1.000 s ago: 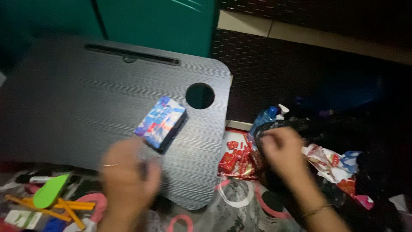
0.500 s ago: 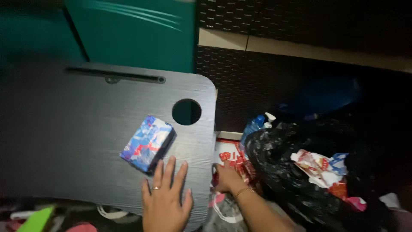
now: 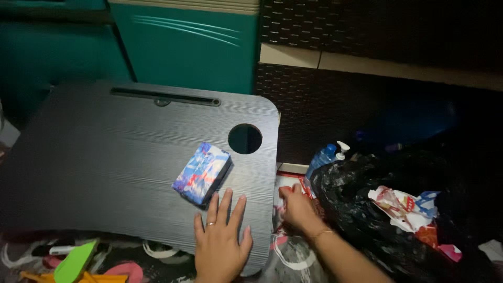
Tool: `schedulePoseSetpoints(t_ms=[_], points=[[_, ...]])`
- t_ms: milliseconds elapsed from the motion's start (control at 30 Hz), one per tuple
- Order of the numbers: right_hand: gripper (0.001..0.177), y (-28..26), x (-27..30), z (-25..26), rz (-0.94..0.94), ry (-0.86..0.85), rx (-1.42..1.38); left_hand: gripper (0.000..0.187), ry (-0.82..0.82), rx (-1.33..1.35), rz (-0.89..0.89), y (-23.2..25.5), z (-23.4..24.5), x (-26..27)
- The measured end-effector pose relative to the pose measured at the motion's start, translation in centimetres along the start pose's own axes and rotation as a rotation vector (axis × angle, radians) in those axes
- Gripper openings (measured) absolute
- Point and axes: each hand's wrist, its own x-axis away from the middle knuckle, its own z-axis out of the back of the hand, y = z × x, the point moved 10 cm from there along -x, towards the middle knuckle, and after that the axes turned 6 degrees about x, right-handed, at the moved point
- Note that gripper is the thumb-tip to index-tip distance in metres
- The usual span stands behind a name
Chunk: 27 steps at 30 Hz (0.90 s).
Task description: The person sits and sorts through a pile of stationery items, including pencils, markers, erasers, and small boxes. They unwrap and rewrap some items, then place them on a small table or into a black plastic bag.
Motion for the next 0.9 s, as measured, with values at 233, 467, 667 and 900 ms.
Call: schedulePoseSetpoints(t_ms=[233,467,667,900], points=[[0.080,-7.7,8.0,19.2,0.163,0.226,0.095,0.053,0.146,0.378,0.045,-1.9,1.3,0.7],[0.058,-15.2,14.8,26.4,0.203,0.467,-0.054,0.030,0.368,0.914,0.298,-7.8,2.2,8.0],[0.048,-31.1,19.2,15.0,0.825,0.344,-0.165,0.043,0.979,1.451,0.849,-19.1,-0.3,16.1],[0.043,-36.0,21.7,2.8,1.108,0.201,0.032,0.056,0.839,1.174,0.831,-25.0,-0.8,22.7]])
